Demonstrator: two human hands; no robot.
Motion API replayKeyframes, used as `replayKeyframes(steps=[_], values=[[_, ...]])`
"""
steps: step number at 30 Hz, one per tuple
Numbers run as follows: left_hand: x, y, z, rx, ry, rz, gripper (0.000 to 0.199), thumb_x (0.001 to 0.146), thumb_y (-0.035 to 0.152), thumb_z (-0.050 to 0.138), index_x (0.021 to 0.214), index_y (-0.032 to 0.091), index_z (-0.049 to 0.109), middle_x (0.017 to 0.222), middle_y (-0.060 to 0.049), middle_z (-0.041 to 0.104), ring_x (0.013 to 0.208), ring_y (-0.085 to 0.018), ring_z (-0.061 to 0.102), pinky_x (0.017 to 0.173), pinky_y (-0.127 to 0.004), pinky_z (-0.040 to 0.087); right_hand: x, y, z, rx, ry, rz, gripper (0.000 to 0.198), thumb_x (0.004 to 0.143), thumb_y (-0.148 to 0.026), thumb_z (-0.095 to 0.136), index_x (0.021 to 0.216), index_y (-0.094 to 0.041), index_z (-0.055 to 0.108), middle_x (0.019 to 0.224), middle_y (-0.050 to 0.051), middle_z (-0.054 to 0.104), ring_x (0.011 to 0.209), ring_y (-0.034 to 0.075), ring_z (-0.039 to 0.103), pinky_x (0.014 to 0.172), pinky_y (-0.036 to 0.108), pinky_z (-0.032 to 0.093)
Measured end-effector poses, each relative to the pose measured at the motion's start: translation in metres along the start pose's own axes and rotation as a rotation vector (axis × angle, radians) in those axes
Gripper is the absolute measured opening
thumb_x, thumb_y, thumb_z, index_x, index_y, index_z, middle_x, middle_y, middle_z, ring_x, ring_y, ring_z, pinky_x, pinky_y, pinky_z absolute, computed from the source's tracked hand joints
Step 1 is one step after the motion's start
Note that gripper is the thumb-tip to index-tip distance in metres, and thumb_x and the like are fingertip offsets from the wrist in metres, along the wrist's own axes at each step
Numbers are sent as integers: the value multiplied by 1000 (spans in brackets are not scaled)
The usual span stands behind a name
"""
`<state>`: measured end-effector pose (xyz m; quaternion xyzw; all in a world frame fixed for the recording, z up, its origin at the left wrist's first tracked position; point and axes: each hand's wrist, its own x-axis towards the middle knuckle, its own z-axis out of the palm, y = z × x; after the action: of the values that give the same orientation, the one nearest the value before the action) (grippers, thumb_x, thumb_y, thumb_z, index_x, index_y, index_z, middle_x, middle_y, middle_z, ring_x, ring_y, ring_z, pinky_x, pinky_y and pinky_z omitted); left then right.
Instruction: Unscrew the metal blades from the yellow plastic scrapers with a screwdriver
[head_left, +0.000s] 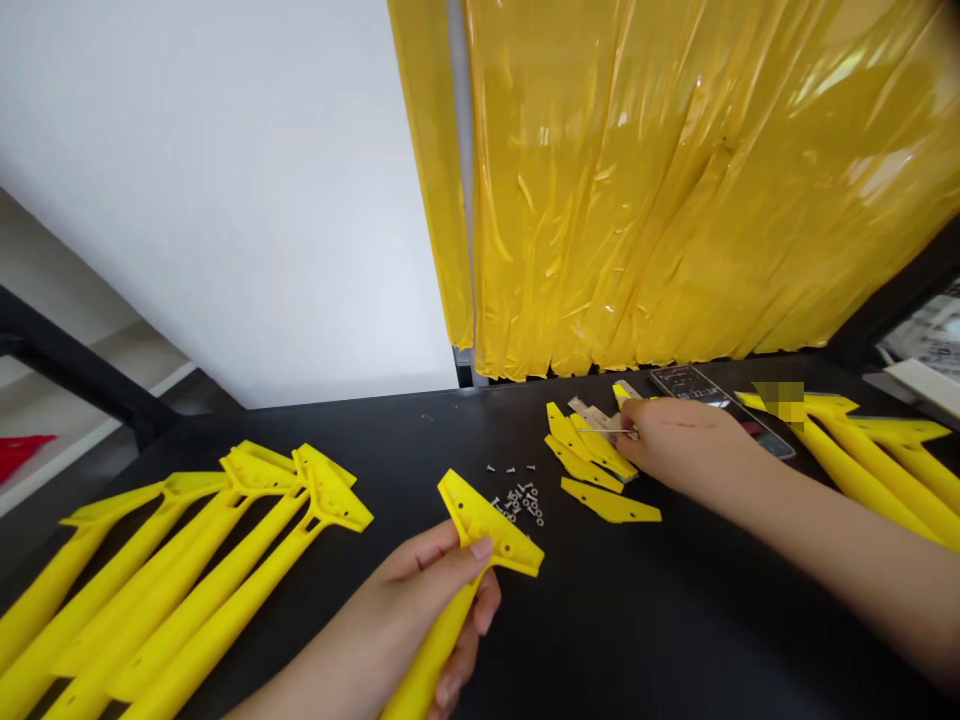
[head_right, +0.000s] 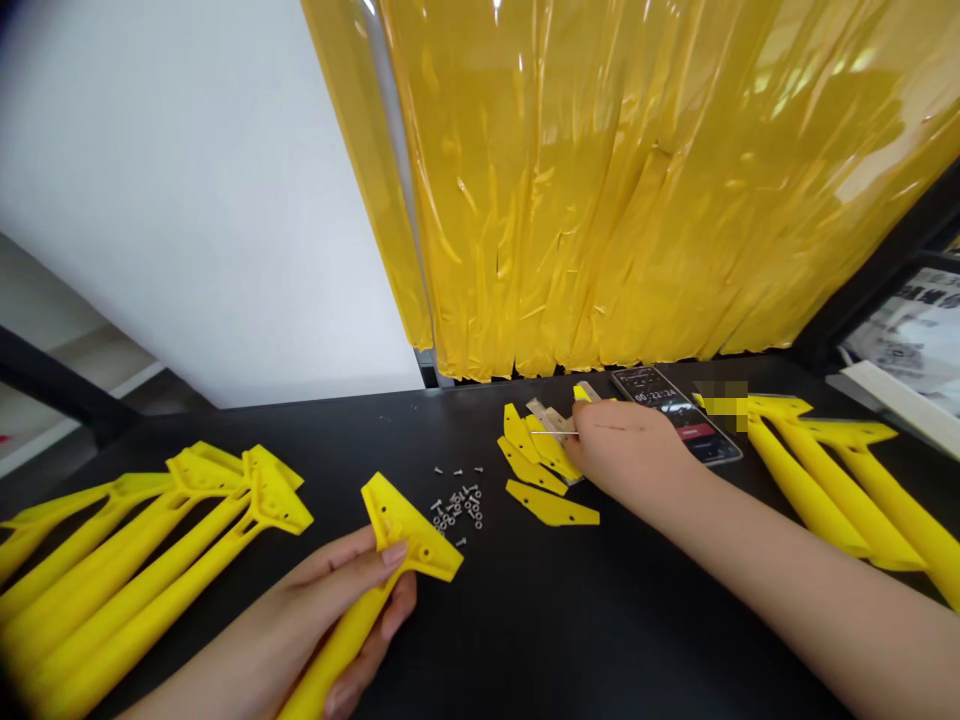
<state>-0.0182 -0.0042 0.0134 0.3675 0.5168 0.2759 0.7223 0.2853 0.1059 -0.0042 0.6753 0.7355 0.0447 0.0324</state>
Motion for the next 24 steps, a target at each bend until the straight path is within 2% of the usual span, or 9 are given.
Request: replayKeyframes(steps=[3, 5, 9, 13, 18, 24], values=[[0, 0, 0, -6, -10, -18, 39, 100, 55, 62, 80, 22, 59, 49, 7, 47, 36, -7, 36, 36, -16, 36, -4, -2, 1, -30, 13, -31, 27, 104, -39, 67, 118, -17, 70, 116, 8, 72, 98, 21, 71, 87, 41, 62], [2, 0, -1, -11, -19, -29, 39, 99, 55, 64, 80, 22, 60, 52, 7, 51, 36, -7, 38, 36, -17, 38, -5, -3, 4, -49, 34, -29, 29, 104, -39, 67, 122, -17, 69, 120, 9, 72, 100, 22, 71, 88, 42, 62], [4, 1, -4, 1, -41, -24, 41, 98, 55, 64, 78, 21, 61, 57, 5, 53, 37, -6, 40, 36, -16, 40, -6, -3, 8, -64, 55, -42, 27, 104, -41, 66, 115, -16, 70, 115, 8, 72, 104, 23, 71, 93, 45, 60], [3, 1, -5, 4, -55, -31, 41, 99, 55, 64, 78, 20, 61, 56, 6, 51, 38, -6, 39, 37, -16, 40, 1, 0, 7, -20, -8, -73, 24, 105, -39, 65, 112, -17, 71, 110, 7, 73, 102, 22, 71, 93, 44, 60], [4, 1, -2, -1, -59, 7, 38, 99, 52, 65, 79, 20, 62, 62, 4, 57, 40, -6, 42, 38, -17, 43, 11, 3, 7, 50, -91, -16, 29, 105, -40, 66, 124, -18, 68, 119, 8, 72, 99, 21, 72, 88, 42, 62], [6, 1, -6, 6, -82, -24, 40, 97, 54, 68, 77, 20, 61, 62, 4, 56, 40, -7, 43, 38, -18, 43, 13, 4, 9, 78, -104, 2, 30, 105, -39, 66, 125, -18, 68, 124, 9, 71, 105, 23, 71, 92, 44, 61]])
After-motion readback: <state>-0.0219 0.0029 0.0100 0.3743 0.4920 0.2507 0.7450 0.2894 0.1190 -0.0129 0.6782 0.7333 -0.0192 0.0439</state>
